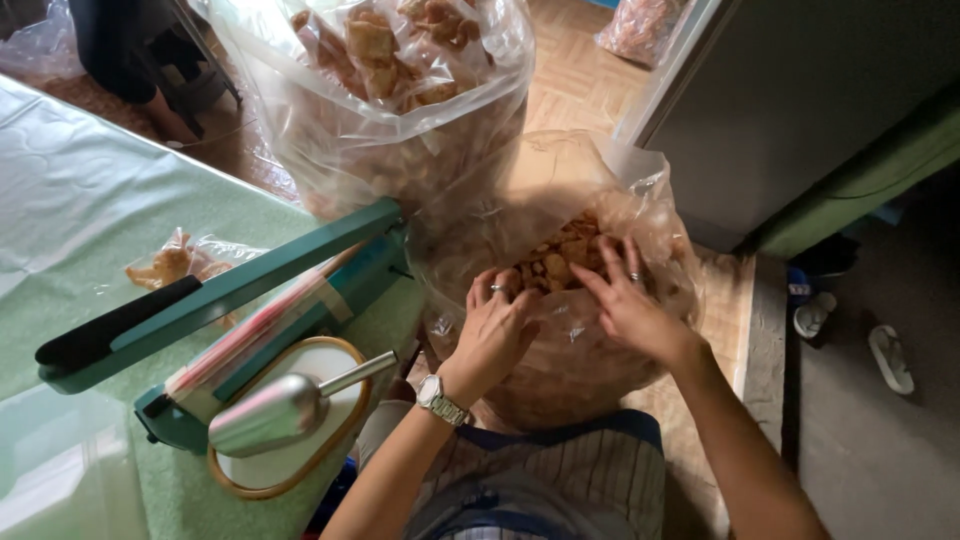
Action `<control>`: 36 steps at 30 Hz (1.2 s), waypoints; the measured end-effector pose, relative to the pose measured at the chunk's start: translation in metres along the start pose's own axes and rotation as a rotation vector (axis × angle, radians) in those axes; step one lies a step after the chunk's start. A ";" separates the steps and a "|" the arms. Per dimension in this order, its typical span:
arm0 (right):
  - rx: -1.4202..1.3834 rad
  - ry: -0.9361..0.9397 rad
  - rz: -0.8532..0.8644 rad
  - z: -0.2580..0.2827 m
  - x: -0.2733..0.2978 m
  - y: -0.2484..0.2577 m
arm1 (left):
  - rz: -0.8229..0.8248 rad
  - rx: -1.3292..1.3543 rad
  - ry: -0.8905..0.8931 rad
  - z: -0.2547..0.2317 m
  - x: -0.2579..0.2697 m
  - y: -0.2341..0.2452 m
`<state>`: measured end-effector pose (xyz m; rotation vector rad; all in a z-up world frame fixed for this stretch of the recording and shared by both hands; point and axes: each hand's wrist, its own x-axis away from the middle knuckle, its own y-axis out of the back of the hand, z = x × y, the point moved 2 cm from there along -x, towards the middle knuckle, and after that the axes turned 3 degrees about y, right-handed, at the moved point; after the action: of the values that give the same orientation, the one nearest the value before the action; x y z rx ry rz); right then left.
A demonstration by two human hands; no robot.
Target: Scooping snacks into small plastic bags and sealing them with a heat sealer
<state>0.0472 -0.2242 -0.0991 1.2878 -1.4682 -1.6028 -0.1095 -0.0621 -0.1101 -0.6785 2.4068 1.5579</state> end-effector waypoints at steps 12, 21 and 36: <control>0.102 0.027 0.164 -0.027 0.081 -0.012 | 0.130 0.197 -0.250 -0.011 0.036 -0.009; -0.118 -0.080 0.047 -0.019 0.111 -0.016 | 0.284 0.272 -0.191 -0.020 0.044 0.013; -0.299 -0.163 -0.455 0.046 0.081 0.030 | 0.140 0.474 -0.036 -0.011 0.068 0.063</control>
<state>-0.0287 -0.2865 -0.0946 1.4033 -1.0100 -2.1713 -0.1980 -0.0692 -0.0814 -0.3888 2.6956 0.9617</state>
